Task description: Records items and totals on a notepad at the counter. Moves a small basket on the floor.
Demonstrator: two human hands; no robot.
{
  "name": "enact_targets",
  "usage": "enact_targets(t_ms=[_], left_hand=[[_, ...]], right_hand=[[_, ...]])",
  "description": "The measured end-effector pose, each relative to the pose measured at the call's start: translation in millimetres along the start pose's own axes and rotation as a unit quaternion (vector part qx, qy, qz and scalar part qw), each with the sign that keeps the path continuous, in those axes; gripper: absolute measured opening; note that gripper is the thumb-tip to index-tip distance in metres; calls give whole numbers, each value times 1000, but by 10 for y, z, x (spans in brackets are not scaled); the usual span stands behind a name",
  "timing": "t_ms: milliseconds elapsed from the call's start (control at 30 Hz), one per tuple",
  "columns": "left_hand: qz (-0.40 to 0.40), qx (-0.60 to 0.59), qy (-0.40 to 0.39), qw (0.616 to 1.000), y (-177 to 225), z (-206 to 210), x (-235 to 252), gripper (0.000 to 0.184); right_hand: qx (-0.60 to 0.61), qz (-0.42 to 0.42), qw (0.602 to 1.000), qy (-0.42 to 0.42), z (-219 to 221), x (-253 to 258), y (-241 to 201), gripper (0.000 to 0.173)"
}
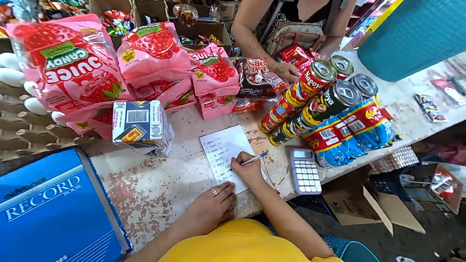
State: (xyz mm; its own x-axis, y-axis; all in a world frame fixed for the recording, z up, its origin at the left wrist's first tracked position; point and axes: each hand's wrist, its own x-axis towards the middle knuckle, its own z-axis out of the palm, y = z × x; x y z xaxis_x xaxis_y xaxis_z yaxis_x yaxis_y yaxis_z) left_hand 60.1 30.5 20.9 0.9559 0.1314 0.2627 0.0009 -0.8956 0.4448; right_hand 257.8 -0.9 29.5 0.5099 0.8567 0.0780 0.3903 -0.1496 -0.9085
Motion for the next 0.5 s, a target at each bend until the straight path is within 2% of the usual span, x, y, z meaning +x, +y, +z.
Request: enact_targets(t_ms=[200,367,500], left_hand=[[-12,-13,-15,1000,12,-28,3,37],[-12,-14,-15,1000,3,-31,5,37],[-13,-16,-18,1000,5,-32,3,37]], right_hand=[[0,17,1000,-7,-6,34,-27,31],[68,27,997,4,-25,38,-69,30],[10,11,1000,-15,24,-2,-16,31]])
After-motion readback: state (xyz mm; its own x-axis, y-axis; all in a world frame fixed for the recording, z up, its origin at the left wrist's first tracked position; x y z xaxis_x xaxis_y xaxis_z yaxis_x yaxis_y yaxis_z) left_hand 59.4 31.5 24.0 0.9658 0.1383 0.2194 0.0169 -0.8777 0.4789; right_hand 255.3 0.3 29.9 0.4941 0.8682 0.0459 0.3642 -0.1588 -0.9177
